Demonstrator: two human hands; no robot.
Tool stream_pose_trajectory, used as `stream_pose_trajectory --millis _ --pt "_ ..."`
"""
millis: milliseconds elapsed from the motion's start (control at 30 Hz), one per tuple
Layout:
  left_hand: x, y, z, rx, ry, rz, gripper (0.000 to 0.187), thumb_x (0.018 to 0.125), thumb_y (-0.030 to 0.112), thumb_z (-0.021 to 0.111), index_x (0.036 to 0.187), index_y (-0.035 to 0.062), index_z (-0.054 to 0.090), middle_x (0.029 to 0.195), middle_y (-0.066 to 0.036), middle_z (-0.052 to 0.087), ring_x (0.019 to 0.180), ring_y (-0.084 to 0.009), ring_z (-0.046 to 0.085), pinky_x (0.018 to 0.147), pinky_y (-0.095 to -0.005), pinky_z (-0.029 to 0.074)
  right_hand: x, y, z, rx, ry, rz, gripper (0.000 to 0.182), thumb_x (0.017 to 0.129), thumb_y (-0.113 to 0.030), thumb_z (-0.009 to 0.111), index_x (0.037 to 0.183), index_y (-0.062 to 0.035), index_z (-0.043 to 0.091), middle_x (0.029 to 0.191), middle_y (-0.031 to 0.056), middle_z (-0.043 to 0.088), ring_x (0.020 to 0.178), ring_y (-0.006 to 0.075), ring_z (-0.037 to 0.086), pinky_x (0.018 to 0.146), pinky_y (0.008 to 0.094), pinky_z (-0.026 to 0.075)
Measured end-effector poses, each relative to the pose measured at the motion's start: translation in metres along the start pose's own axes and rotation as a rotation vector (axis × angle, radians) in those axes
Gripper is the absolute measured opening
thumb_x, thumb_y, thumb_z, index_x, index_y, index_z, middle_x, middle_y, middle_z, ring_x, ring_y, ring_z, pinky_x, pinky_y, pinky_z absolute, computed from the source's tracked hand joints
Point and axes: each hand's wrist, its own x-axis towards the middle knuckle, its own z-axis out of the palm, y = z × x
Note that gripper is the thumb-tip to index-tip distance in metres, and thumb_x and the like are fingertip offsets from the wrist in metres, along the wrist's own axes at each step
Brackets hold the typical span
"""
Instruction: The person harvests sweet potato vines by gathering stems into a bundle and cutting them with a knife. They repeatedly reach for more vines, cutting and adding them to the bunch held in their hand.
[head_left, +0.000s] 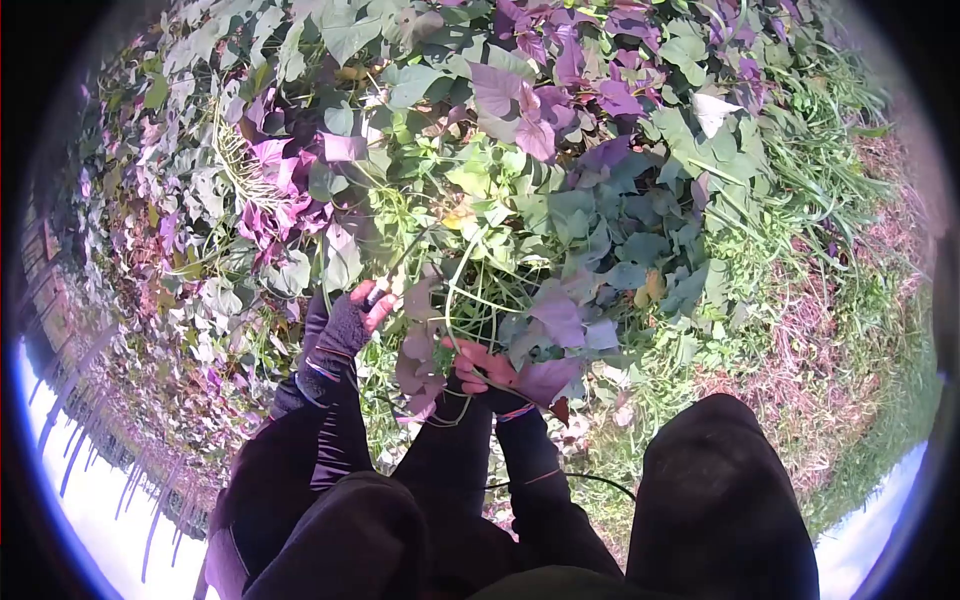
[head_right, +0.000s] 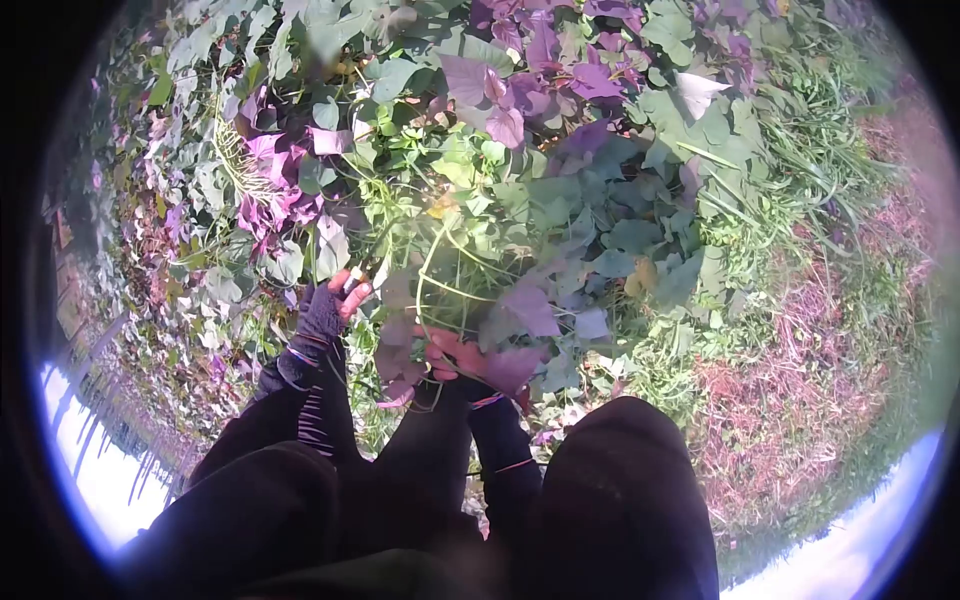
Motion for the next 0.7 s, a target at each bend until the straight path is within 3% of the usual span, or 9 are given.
stream_pose_trajectory --millis 67,100,133,333,433,500,567,667,700 --pt "0.006 0.020 0.037 -0.325 -0.017 0.118 0.028 0.076 0.025 0.061 0.093 0.0045 0.053 0.063 -0.004 0.051 0.055 -0.0137 0.050 0.053 -0.0282 0.042 0.021 0.002 0.008 -0.122 -0.066 0.067 0.035 0.088 -0.021 0.041 0.118 -0.0025 0.037 0.067 -0.0019 0.037 0.047 0.0062 0.031 0.038 0.0176 0.029" --pt "0.002 0.058 0.029 -0.661 -0.144 -0.169 0.029 0.075 0.026 0.062 0.093 0.0049 0.053 0.065 -0.004 0.051 0.057 -0.0137 0.050 0.054 -0.0277 0.041 0.028 0.002 0.008 -0.146 -0.053 0.023 0.035 0.088 -0.022 0.042 0.117 -0.0026 0.037 0.068 -0.0015 0.038 0.048 0.0065 0.032 0.039 0.0181 0.030" --pt "0.011 0.043 0.047 -0.303 0.085 0.090 0.032 0.075 0.026 0.062 0.096 0.0047 0.051 0.066 -0.004 0.050 0.058 -0.0152 0.050 0.056 -0.0287 0.043 0.032 0.000 0.004 -0.150 0.013 -0.075 0.036 0.088 -0.022 0.042 0.117 -0.0027 0.038 0.070 -0.0011 0.039 0.049 0.0068 0.034 0.039 0.0186 0.031" --pt "0.065 0.084 -0.016 -0.197 0.592 0.360 0.046 0.070 0.008 0.060 0.114 0.0104 0.047 0.092 -0.013 0.058 0.078 -0.0251 0.057 0.066 -0.0315 0.045 0.000 -0.034 -0.037 -0.272 0.614 -0.734 0.038 0.085 -0.027 0.047 0.115 -0.0033 0.041 0.078 0.0012 0.046 0.055 0.0086 0.044 0.043 0.0214 0.037" --pt "0.060 0.114 -0.029 0.145 0.443 0.683 0.055 0.062 0.002 0.060 0.114 0.0141 0.048 0.085 -0.010 0.059 0.070 -0.0253 0.057 0.061 -0.0318 0.045 -0.018 -0.047 -0.014 -0.307 0.642 -0.788 0.039 0.084 -0.028 0.048 0.115 -0.0036 0.043 0.081 0.0020 0.048 0.057 0.0092 0.047 0.045 0.0223 0.039" --pt "0.043 0.127 -0.010 0.154 0.060 0.622 0.049 0.063 0.010 0.057 0.111 0.0167 0.052 0.076 -0.012 0.058 0.065 -0.0277 0.056 0.060 -0.0347 0.045 -0.020 -0.053 0.045 -0.526 0.638 -1.049 0.040 0.084 -0.027 0.048 0.117 -0.0045 0.041 0.089 0.0047 0.050 0.070 0.0126 0.052 0.058 0.0245 0.045" --pt "0.034 0.125 0.015 0.159 -0.257 0.713 0.044 0.063 0.019 0.061 0.107 0.0186 0.054 0.074 -0.011 0.058 0.066 -0.0280 0.057 0.064 -0.0354 0.046 -0.021 -0.060 0.060 -0.557 0.531 -0.970 0.041 0.084 -0.026 0.048 0.118 -0.0046 0.040 0.090 0.0045 0.049 0.074 0.0133 0.052 0.064 0.0253 0.045" --pt "0.058 0.108 0.053 0.186 -0.046 1.322 0.032 0.064 0.027 0.064 0.094 0.0157 0.058 0.092 -0.006 0.053 0.079 -0.0242 0.053 0.065 -0.0340 0.045 -0.016 -0.073 0.071 -0.182 0.292 -0.867 0.038 0.085 -0.023 0.045 0.118 -0.0058 0.038 0.088 0.0022 0.047 0.076 0.0133 0.049 0.066 0.0291 0.046" --pt "0.063 0.119 0.053 0.129 0.090 1.074 0.033 0.060 0.023 0.065 0.092 0.0155 0.059 0.103 -0.007 0.046 0.084 -0.0233 0.049 0.067 -0.0324 0.044 -0.019 -0.077 0.065 -0.164 0.308 -0.907 0.036 0.085 -0.022 0.044 0.117 -0.0079 0.037 0.084 0.0014 0.046 0.073 0.0124 0.047 0.063 0.0285 0.045"
